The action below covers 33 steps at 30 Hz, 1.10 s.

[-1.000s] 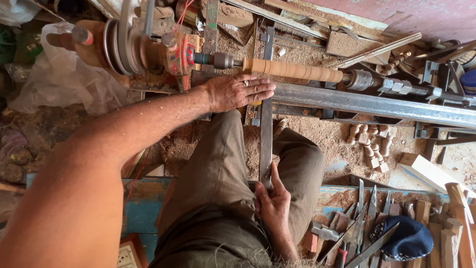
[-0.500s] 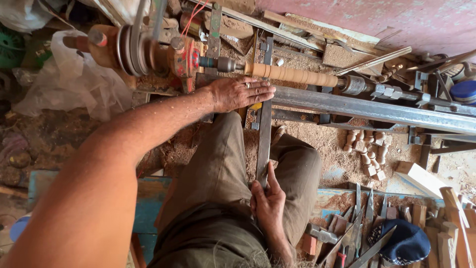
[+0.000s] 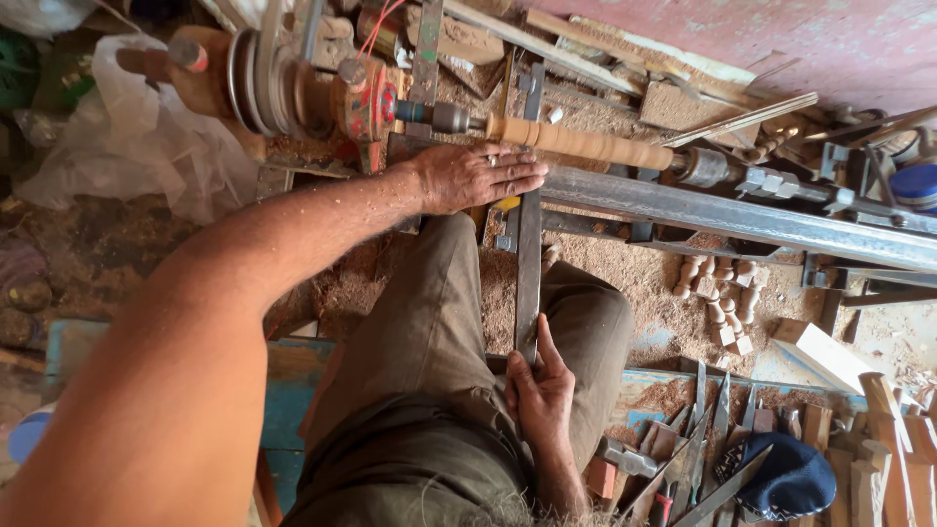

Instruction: The person shapes a rotating wooden spindle on a lathe using a chisel. They hold the chisel with both hands and guide it along the spinning wood to carve decorative grooves and contours.

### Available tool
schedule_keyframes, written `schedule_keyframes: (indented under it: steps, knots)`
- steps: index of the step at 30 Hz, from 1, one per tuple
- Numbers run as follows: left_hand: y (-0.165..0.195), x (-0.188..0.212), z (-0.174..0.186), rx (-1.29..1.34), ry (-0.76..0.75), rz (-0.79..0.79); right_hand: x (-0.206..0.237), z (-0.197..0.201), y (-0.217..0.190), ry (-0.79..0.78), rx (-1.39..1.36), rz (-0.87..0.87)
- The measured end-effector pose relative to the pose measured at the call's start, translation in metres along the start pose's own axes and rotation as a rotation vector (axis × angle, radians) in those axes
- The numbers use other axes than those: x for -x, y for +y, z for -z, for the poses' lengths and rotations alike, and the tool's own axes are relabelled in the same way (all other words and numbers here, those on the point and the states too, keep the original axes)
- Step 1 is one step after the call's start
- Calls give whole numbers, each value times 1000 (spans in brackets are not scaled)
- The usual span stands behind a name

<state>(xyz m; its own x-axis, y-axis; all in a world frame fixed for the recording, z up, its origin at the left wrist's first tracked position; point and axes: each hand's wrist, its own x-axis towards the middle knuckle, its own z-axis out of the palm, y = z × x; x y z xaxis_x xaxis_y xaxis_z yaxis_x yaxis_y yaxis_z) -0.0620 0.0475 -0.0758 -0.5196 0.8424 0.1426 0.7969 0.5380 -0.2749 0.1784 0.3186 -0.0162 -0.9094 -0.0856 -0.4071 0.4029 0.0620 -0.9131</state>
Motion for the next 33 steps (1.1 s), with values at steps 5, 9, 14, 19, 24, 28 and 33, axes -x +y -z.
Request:
schedule_keyframes:
  steps: [5,9,14,19,24,28,33]
  knots:
    - [-2,3,7,289,133,-49,-4,25,-2,-16,224,42]
    - [-1,1,3,90,28,-5,-10,38,-5,-80,97,2]
    - [0,0,4,96,14,5,-2,15,-4,-26,83,-27]
    - [0,-1,7,157,7,24,0,-1,-6,-9,3,-55]
    - [1,-3,9,72,-5,-2,3,0,-4,-5,-21,-40]
    - [1,1,12,52,32,-38,8,4,-3,-2,25,-15]
    - [-2,3,7,95,56,4,-6,21,-7,-28,149,-7]
